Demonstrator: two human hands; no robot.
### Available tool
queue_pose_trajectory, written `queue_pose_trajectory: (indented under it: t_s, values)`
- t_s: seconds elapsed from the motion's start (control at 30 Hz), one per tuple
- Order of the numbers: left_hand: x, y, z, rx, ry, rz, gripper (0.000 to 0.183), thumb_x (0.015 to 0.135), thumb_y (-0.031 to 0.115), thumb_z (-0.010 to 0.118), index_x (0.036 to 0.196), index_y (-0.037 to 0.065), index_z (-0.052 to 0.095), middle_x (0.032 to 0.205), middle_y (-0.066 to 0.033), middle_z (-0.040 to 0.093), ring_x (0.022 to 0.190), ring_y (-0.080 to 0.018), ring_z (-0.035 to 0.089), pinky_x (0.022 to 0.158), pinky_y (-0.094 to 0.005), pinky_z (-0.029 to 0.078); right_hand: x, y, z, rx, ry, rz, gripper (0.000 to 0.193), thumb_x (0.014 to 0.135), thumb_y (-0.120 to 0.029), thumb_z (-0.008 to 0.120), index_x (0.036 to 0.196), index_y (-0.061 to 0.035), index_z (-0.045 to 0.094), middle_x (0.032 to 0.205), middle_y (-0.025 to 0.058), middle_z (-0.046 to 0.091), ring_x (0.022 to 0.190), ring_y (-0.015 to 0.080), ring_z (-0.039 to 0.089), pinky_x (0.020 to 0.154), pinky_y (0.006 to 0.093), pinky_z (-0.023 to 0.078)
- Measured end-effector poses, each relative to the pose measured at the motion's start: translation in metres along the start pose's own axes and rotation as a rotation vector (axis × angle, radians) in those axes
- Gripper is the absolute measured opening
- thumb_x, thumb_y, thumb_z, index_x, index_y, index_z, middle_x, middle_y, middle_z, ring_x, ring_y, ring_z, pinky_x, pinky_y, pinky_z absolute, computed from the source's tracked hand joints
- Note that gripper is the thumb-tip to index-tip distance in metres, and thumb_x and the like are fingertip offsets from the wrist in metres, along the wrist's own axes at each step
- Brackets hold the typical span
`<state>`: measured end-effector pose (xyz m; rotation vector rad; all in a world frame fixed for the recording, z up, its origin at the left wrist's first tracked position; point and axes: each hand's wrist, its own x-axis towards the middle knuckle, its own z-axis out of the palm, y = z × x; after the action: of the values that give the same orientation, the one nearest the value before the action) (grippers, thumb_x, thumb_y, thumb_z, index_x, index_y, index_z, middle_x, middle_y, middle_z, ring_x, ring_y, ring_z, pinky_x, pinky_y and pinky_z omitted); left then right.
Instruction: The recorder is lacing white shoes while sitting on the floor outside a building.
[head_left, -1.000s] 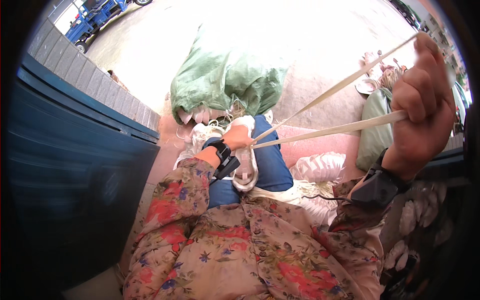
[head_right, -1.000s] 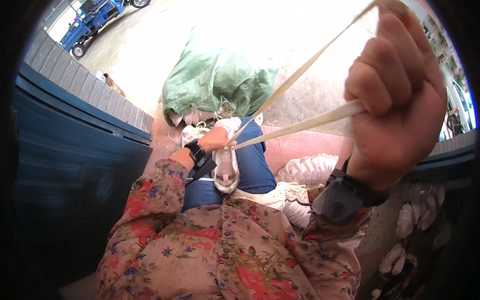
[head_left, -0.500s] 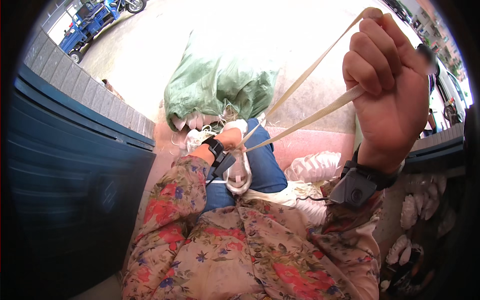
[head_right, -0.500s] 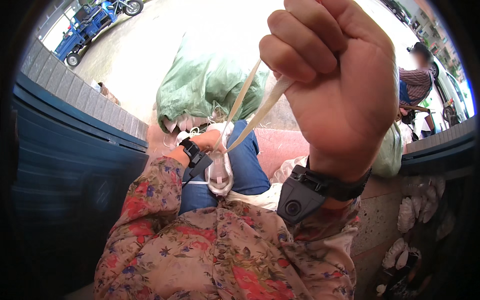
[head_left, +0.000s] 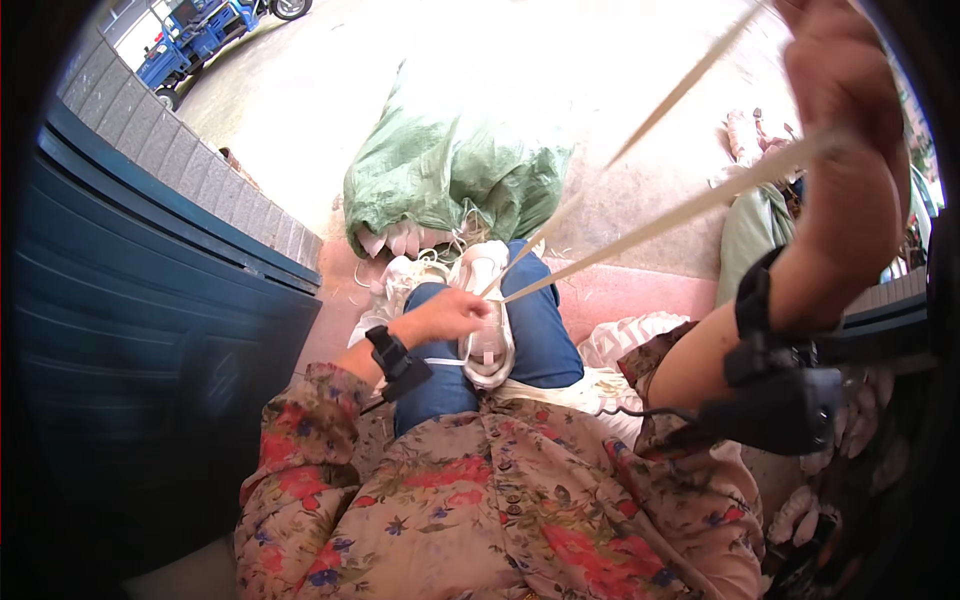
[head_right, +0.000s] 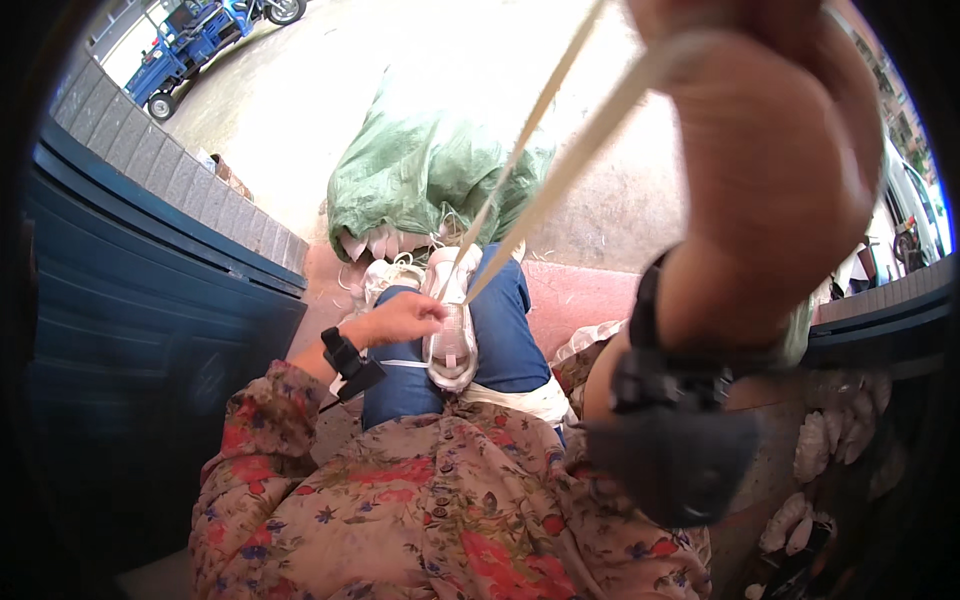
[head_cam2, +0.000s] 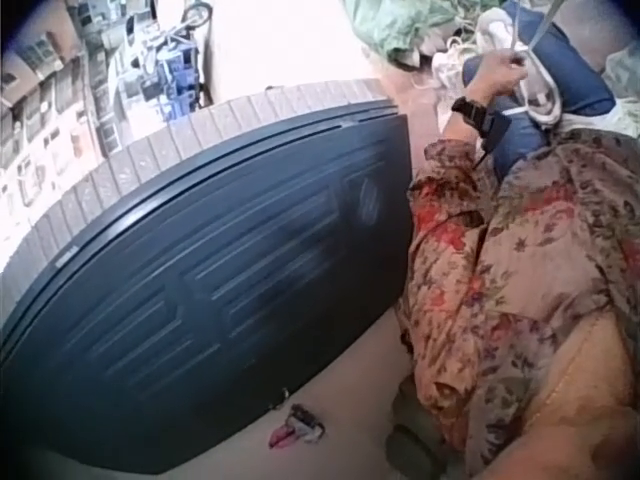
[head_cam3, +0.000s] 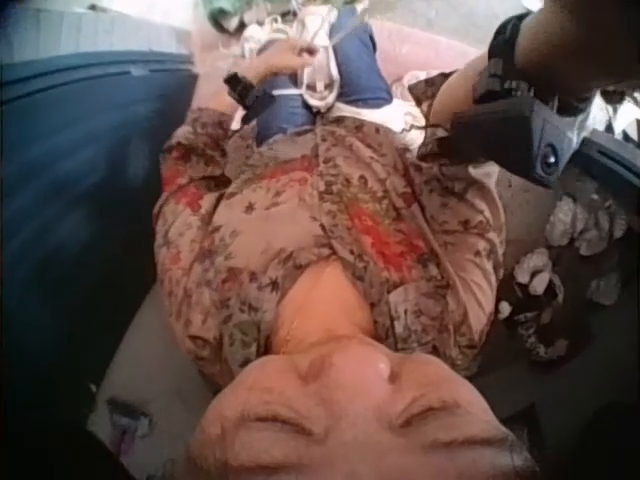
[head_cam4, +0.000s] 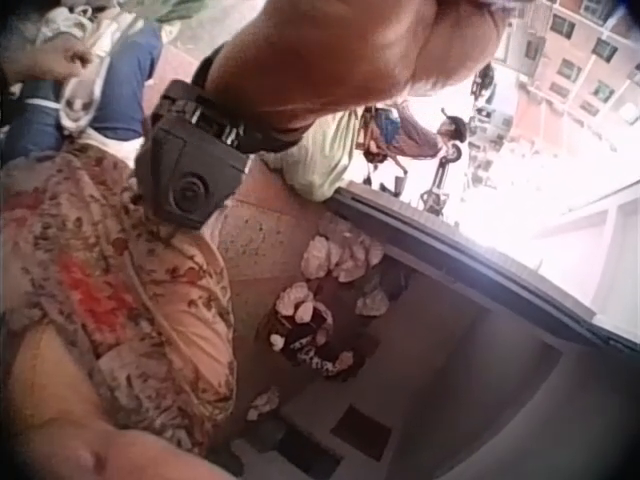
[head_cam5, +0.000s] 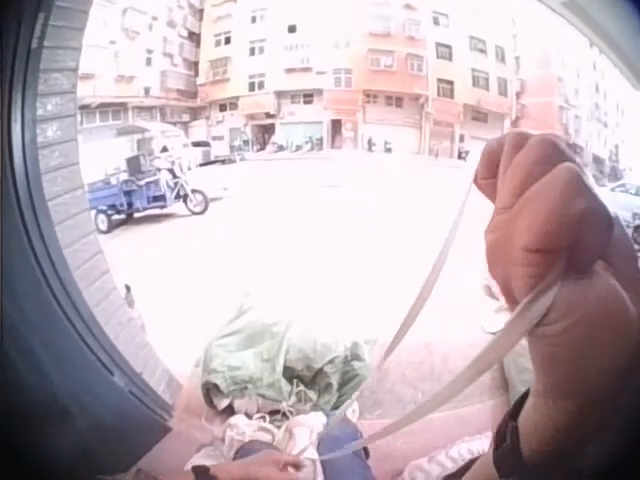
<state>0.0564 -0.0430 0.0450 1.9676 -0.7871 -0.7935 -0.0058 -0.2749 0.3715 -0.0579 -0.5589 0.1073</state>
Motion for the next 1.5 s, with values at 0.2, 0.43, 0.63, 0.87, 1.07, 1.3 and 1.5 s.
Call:
queue_pose_trajectory:
  t_s: [0.2, 0.43, 0.63, 0.87, 1.07, 1.3, 1.5]
  values:
    - [-0.012, 0.067, -0.03, -0.319, -0.228, 0.213, 0.016, 0.084, 0.013, 0.052, 0.095, 0.003, 0.058, 0.079, -0.0026, 0.059, 0.073, -0.0093, 0.055, 0.065, -0.0226, 0.045, 0.024, -0.048, -0.066, -0.707, -0.174, 0.386, 0.017, 0.092, -0.015, 0.033, 0.084, -0.0026, 0.042, 0.068, 0.0042, 0.036, 0.056, 0.0148, 0.034, 0.055, 0.0265, 0.032]
    - [-0.139, -0.038, -0.243, -1.108, 0.945, 0.015, 0.015, 0.089, 0.016, 0.044, 0.075, 0.012, 0.043, 0.052, 0.0044, 0.028, 0.041, -0.0066, 0.029, 0.053, -0.0241, 0.037, -0.131, -0.212, -0.135, -0.692, 1.013, -0.492, 0.018, 0.086, -0.017, 0.041, 0.08, -0.0047, 0.052, 0.08, 0.0114, 0.055, 0.079, 0.0198, 0.051, 0.081, 0.0345, 0.04]
    - [-0.158, -0.111, -0.233, -1.264, 0.924, -0.41, 0.02, 0.087, 0.027, 0.047, 0.072, 0.014, 0.042, 0.048, 0.0064, 0.028, 0.035, -0.0056, 0.023, 0.037, -0.0209, 0.026, -0.198, -0.125, -0.243, -1.572, 1.075, 0.083, 0.017, 0.084, -0.018, 0.046, 0.072, -0.0093, 0.052, 0.059, -0.0012, 0.046, 0.052, 0.0078, 0.042, 0.048, 0.0226, 0.036]
    - [-0.043, -0.058, -0.042, -0.585, 0.263, -0.496, 0.012, 0.081, 0.019, 0.053, 0.084, 0.008, 0.057, 0.062, 0.0022, 0.048, 0.047, -0.0056, 0.043, 0.039, -0.0178, 0.031, -0.221, 0.068, -0.307, -1.814, 0.595, 0.739, 0.019, 0.08, -0.016, 0.05, 0.075, -0.0027, 0.062, 0.068, 0.0128, 0.06, 0.062, 0.0222, 0.058, 0.059, 0.0336, 0.045]
    - [-0.012, -0.044, 0.022, 0.074, 0.381, -0.053, 0.02, 0.08, 0.014, 0.052, 0.089, -0.002, 0.059, 0.07, -0.0072, 0.058, 0.063, -0.0195, 0.056, 0.061, -0.0302, 0.045, -0.214, 0.091, -0.32, -2.459, 0.408, 0.721, 0.012, 0.073, -0.012, 0.049, 0.07, -0.0045, 0.058, 0.074, 0.0137, 0.057, 0.074, 0.0315, 0.054, 0.063, 0.043, 0.042]
    - [-0.028, -0.051, 0.018, 0.406, 0.483, -0.018, 0.012, 0.075, 0.014, 0.057, 0.077, 0.004, 0.063, 0.073, -0.0114, 0.058, 0.077, -0.03, 0.053, 0.069, -0.0387, 0.042, -0.205, 0.102, -0.321, -2.579, 0.103, 0.722, 0.009, 0.069, -0.009, 0.051, 0.072, -0.0057, 0.06, 0.075, 0.0091, 0.057, 0.08, 0.0258, 0.053, 0.067, 0.0386, 0.039]
    - [-0.032, -0.053, 0.027, 0.596, 0.492, -0.07, 0.013, 0.075, 0.019, 0.056, 0.07, 0.008, 0.061, 0.073, -0.0071, 0.057, 0.078, -0.0281, 0.051, 0.066, -0.0414, 0.04, -0.192, 0.106, -0.319, -2.774, -0.395, 0.721, 0.008, 0.068, -0.011, 0.053, 0.069, -0.0079, 0.06, 0.075, 0.0053, 0.057, 0.081, 0.021, 0.052, 0.069, 0.035, 0.036]
